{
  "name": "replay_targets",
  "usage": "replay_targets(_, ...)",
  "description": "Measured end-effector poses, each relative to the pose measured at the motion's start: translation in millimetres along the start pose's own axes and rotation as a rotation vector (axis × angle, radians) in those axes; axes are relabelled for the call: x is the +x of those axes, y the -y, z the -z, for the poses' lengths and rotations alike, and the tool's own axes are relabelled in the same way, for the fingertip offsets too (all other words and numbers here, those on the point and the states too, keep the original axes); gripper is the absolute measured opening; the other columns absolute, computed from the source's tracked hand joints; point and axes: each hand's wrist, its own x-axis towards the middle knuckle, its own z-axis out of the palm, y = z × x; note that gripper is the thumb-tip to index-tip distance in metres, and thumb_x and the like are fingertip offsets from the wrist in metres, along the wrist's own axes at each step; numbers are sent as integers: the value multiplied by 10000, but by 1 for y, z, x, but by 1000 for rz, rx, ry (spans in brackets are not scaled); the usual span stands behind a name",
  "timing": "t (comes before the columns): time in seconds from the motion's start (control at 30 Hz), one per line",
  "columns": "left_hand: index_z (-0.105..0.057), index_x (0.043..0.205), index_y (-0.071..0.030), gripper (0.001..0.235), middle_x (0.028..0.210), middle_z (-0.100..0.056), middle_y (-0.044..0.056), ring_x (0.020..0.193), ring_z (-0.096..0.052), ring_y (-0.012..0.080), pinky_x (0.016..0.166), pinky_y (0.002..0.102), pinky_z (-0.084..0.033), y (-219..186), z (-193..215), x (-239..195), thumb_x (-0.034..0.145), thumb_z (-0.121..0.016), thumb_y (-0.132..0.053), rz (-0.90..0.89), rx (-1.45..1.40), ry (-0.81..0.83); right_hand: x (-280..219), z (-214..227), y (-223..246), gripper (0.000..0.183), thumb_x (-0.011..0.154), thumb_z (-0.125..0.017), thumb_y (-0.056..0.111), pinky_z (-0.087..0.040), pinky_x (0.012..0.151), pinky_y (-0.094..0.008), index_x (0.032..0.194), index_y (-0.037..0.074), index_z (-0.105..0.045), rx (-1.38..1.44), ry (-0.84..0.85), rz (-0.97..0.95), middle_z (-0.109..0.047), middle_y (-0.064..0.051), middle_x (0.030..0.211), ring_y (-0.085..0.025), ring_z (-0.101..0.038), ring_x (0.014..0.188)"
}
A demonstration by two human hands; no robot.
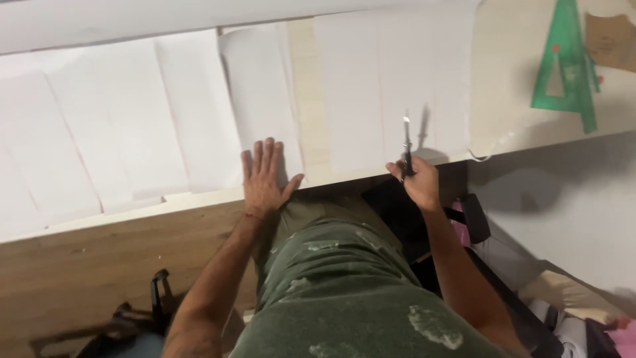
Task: Cutting strips of paper along marked lines using scissors
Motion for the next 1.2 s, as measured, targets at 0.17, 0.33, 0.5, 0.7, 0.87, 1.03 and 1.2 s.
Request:
replay_targets(0.17, -373, 1582, -31, 891, 1645, -344, 197, 1539, -271, 372, 1274, 566, -90, -21, 10, 5, 982, -481, -681, -87, 30, 58, -43, 24, -23, 555, 1060, -636, 509, -523, 481, -286, 942, -32, -677, 433, 150, -199, -738, -218, 776, -269, -741, 647)
replay_targets(0.33, -284, 1617, -92, 878, 1666, -295, 150, 1552, -245, 339, 1293, 530, -121, -88, -32, 18, 984, -469, -671, -437, -99, 101, -84, -1, -81, 543, 1003, -700, 497, -490, 436, -271, 944, -43, -720, 439, 242, -267, -740, -197, 763, -277, -740, 644)
replay_targets(0.5, -241, 1633, -93, 999, 1689, -251, 138, 1573, -183, 323, 1306, 523, -86, -101, -59, 7, 945, -374, -805, -535, -37, 151, -112, -20, -66, 596, 959, -729, 568, -473, 444, -268, 965, -28, -752, 404, 288, -361, -735, -200, 780, -290, -731, 650)
replay_targets(0.7, -146, 1661, -135, 996, 1721, -144, 109, 1587, -102, 292, 1308, 473, -45, -69, -66, -2, 944, -276, -815, -532, 55, 231, -99, -43, -85, 557, 994, -728, 509, -414, 410, -231, 920, -43, -707, 462, 313, -240, -711, -193, 746, -241, -707, 600)
replay_targets(0.87, -134, 1661, -145, 997, 1719, -162, 119, 1589, -137, 281, 1310, 437, -63, -67, -64, -1, 939, -264, -820, -533, 40, 296, -79, -52, -90, 521, 991, -755, 447, -393, 374, -220, 898, -62, -694, 434, 353, -200, -690, -220, 687, -244, -683, 524)
replay_targets(1.03, -164, 1662, -128, 978, 1719, -169, 127, 1587, -142, 282, 1308, 426, -67, -67, -60, 1, 953, -320, -784, -552, 43, 282, -74, -52, -76, 486, 994, -762, 394, -388, 337, -183, 841, -58, -667, 483, 332, -218, -676, -223, 659, -223, -669, 483)
replay_targets(1.2, -167, 1661, -134, 1005, 1718, -176, 124, 1589, -140, 272, 1313, 418, -67, -68, -57, 1, 929, -349, -799, -537, 44, 313, -69, -56, -81, 492, 982, -791, 375, -368, 303, -171, 807, -65, -659, 466, 322, -225, -662, -225, 631, -206, -651, 446)
